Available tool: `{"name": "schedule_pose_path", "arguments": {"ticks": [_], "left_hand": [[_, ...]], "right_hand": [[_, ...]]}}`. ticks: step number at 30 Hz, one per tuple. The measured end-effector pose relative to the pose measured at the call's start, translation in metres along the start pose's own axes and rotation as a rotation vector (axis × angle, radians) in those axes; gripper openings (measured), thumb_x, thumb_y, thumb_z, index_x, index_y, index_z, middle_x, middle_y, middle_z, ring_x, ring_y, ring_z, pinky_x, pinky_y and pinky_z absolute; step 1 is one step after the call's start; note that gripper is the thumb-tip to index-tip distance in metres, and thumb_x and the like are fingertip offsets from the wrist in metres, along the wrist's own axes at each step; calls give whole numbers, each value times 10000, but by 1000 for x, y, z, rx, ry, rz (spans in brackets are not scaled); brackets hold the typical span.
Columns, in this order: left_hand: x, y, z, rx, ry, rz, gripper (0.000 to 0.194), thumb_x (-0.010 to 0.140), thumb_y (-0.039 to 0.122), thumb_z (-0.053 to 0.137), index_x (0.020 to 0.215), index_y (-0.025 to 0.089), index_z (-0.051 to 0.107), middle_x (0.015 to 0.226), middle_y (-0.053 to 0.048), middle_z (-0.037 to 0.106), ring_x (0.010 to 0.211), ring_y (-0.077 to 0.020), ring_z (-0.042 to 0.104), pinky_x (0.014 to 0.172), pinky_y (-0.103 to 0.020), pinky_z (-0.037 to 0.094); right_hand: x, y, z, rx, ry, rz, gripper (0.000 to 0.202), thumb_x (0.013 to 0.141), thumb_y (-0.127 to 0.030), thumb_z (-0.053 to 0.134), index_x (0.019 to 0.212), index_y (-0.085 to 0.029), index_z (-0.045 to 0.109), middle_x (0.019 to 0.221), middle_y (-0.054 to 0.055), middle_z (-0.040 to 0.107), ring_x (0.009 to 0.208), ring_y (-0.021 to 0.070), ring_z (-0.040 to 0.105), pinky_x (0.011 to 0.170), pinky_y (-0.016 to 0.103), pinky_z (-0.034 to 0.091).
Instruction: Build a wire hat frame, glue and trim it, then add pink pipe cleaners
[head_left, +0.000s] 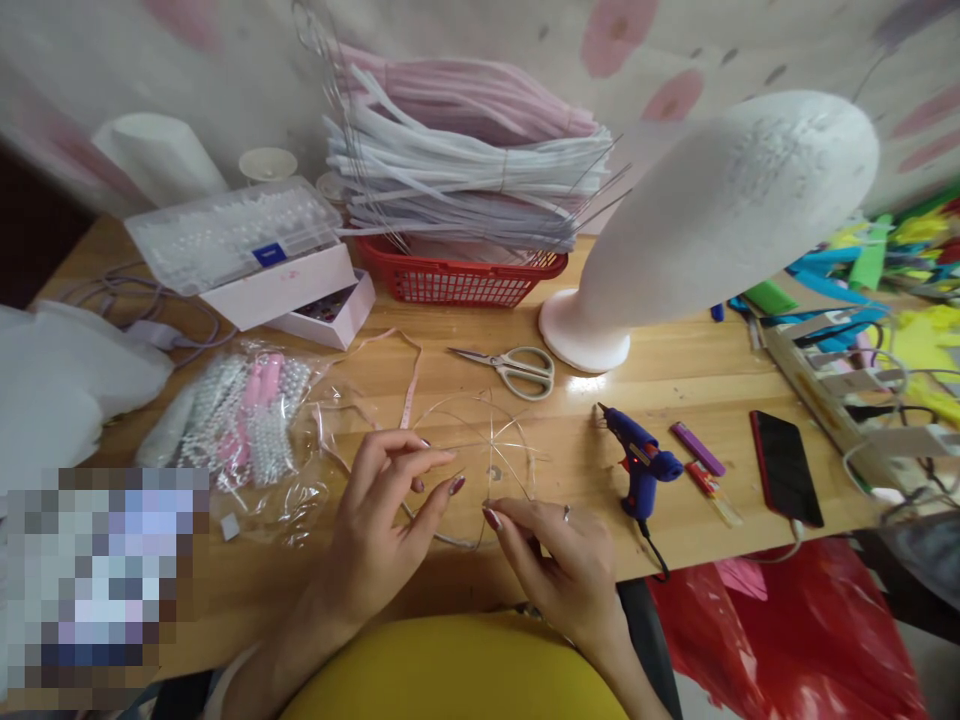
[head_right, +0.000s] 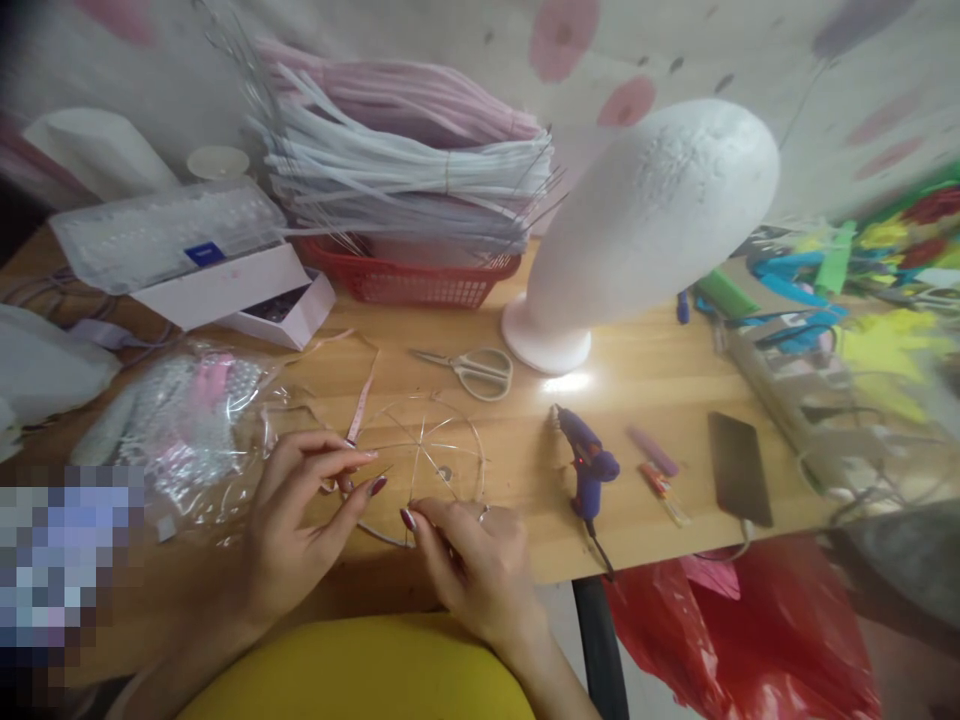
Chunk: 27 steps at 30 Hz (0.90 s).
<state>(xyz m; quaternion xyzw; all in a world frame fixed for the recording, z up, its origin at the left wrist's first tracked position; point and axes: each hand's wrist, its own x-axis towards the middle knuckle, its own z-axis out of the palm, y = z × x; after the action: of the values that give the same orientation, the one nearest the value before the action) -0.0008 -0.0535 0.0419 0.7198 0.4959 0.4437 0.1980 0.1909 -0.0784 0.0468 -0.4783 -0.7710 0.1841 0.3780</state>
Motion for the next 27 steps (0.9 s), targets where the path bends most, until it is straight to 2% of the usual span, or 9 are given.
{"name": "schedule_pose_path", "arguments": {"ticks": [3,6,9,13,16,19,22,25,27], "left_hand": [[-3,0,-1,-99,-73,-63,144,932,147,609,1040,241,621,942,-1,660,809,-113,646,750,-242,542],[-6,2,0,-236,-195,-232,110,968,238,567,1053,257,634,917,9,730,826,-125,702,745,-241,562],[-5,6,4,-378,-305,-380,164,966,354,562,1061,253,649,874,3,746,752,-137,704,651,-239,567],[2,12,11,-456,-411,-468,228,948,422,568,1016,237,684,797,1,737,685,-140,669,587,-236,521],[6,13,14,-469,-432,-506,251,942,428,566,935,219,705,740,2,710,643,-135,626,572,-241,484],[6,12,14,-473,-415,-518,252,934,416,577,851,211,697,721,9,681,635,-126,581,571,-238,449],[5,10,13,-482,-414,-523,246,939,399,573,820,213,681,713,21,648,625,-115,537,558,-231,411],[3,9,12,-484,-409,-502,200,945,337,560,815,214,648,700,34,599,626,-109,509,562,-228,396],[3,8,12,-467,-393,-458,191,943,289,551,778,210,605,690,41,555,635,-107,499,579,-229,394]], "right_hand": [[0,0,0,-11,-13,-23,95,948,-163,576,970,-209,657,716,-4,758,474,90,626,467,205,436],[-1,0,1,-16,-39,-27,106,949,-153,569,985,-204,654,691,-13,742,434,80,577,441,210,403],[-1,0,1,-23,-71,-37,115,949,-149,567,1017,-195,648,667,-19,722,413,76,540,428,217,374],[-2,1,-1,-33,-96,-45,144,948,-147,547,1049,-202,634,640,-27,693,432,87,544,432,227,367],[-3,1,-3,-34,-78,-78,156,938,-126,548,1051,-205,620,638,-28,682,449,92,549,440,233,379],[-1,0,-4,-62,72,-48,151,914,-99,581,1008,-211,619,625,-36,643,476,93,548,466,230,410],[4,2,-5,-73,188,56,173,900,-109,625,1027,-225,634,736,-5,655,609,115,608,537,232,481],[8,5,-2,-82,166,90,227,902,-136,640,1109,-229,632,876,38,687,753,148,654,619,262,537],[9,7,0,-68,135,88,255,915,-115,617,1142,-233,618,848,24,685,736,141,651,642,265,544]]}}
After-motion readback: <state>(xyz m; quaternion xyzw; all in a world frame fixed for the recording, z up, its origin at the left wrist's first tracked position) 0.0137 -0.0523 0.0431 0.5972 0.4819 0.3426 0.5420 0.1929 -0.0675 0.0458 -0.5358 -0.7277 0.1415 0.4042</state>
